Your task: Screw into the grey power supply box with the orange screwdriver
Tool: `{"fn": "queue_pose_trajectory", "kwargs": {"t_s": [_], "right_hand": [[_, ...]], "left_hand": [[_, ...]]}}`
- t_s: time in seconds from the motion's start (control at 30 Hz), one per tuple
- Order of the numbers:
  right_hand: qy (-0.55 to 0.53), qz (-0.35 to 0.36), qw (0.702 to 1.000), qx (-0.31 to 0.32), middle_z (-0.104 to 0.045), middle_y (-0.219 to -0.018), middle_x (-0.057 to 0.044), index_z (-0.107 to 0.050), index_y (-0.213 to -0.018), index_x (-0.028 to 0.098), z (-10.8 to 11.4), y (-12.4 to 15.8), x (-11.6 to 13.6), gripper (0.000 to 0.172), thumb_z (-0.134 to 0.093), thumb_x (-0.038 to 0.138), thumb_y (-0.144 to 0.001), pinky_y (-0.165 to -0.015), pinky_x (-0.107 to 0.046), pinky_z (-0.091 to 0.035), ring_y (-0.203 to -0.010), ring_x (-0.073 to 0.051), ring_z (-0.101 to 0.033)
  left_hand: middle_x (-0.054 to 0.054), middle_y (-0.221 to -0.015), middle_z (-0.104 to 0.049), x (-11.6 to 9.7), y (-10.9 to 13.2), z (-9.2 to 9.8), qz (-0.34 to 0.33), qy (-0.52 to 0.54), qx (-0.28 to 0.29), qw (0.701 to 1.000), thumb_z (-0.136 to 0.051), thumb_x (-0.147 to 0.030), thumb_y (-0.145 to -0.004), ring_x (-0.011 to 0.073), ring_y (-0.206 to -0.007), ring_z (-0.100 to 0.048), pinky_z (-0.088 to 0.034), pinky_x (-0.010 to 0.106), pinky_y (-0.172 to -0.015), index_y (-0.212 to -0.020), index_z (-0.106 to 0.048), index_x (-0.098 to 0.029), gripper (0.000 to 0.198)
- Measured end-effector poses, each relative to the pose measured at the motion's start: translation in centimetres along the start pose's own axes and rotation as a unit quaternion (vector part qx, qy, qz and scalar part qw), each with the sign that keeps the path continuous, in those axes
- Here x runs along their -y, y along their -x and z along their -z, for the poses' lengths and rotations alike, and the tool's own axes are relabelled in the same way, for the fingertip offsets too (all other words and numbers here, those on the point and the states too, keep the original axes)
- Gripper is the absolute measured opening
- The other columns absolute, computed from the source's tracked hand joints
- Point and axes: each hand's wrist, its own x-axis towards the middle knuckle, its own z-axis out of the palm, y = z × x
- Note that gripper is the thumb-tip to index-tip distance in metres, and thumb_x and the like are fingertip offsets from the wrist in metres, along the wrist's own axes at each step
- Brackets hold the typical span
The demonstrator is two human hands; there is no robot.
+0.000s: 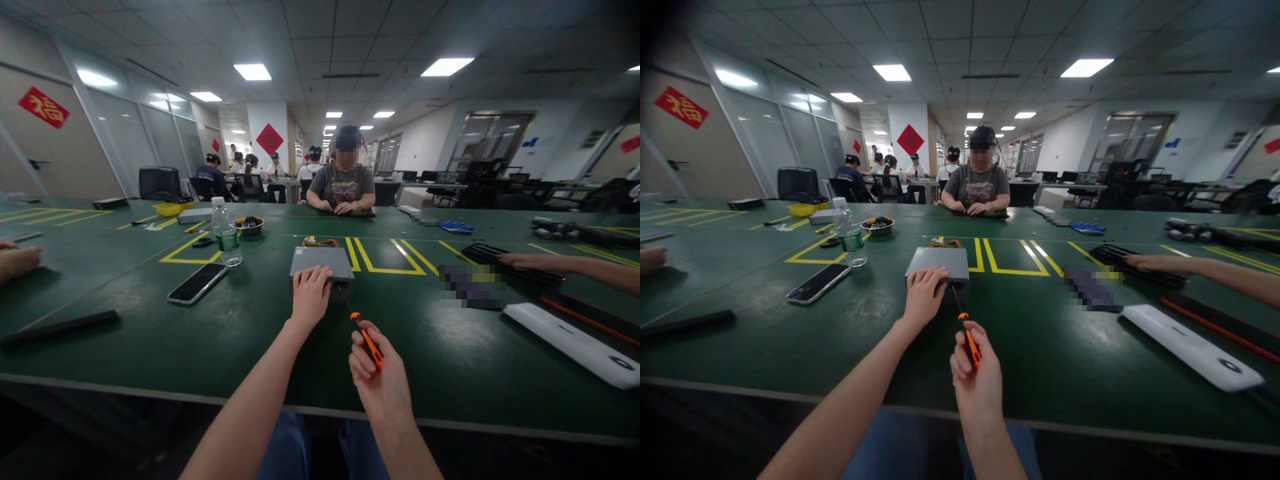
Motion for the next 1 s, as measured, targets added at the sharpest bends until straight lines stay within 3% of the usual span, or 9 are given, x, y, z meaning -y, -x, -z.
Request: {"fn": "queue_pose_trajectory", "kwargs": {"t_s": [0.23, 0.47, 0.73, 1.0], "right_hand": [[0.219, 0.092, 0.971, 0.004, -0.054, -0.06, 0.005, -0.058, -0.077, 0.018, 1.6, -0.3, 2.0, 0.021, -0.066, 0.035, -0.067, -0.034, -0.014, -0.02, -0.035, 0.0, -0.033], [0.43, 0.125, 0.894, 0.024, -0.052, -0.06, 0.004, -0.059, -0.08, 0.016, 2.8, -1.3, 2.9, 0.025, -0.059, 0.04, -0.072, -0.036, -0.017, -0.019, -0.036, -0.002, -0.034], [0.492, 0.15, 0.857, 0.043, -0.051, -0.062, 0.004, -0.059, -0.084, 0.017, 3.2, -1.5, 2.7, 0.025, -0.053, 0.04, -0.077, -0.038, -0.018, -0.024, -0.038, -0.004, -0.036], [0.517, 0.156, 0.841, 0.037, -0.051, -0.062, 0.003, -0.059, -0.086, 0.016, 3.7, -1.7, 2.6, 0.027, -0.052, 0.041, -0.078, -0.038, -0.019, -0.027, -0.039, -0.005, -0.037]], "left_hand": [[-0.002, -0.121, -0.057, 0.1, 0.0, 0.4, -0.004, 0.011, 0.011, 1.0, -0.041, -0.019, -0.087, 0.0188, -0.117, -0.044, -0.03, 0.04, -0.096, -0.108, -0.052, -0.028, 0.026], [-0.003, -0.122, -0.056, 0.2, 0.2, 0.7, -0.015, 0.021, 0.014, 1.0, -0.043, -0.013, -0.082, 0.0172, -0.117, -0.043, -0.029, 0.039, -0.099, -0.111, -0.051, -0.028, 0.033], [-0.001, -0.122, -0.056, 0.2, 0.2, 0.7, -0.011, 0.03, 0.02, 0.999, -0.045, -0.01, -0.078, 0.0193, -0.118, -0.043, -0.028, 0.041, -0.1, -0.111, -0.051, -0.027, 0.038], [-0.003, -0.121, -0.056, 0.2, 0.1, 0.6, -0.017, 0.039, 0.008, 0.999, -0.046, -0.01, -0.075, 0.0183, -0.116, -0.043, -0.027, 0.039, -0.099, -0.109, -0.05, -0.027, 0.038]]}}
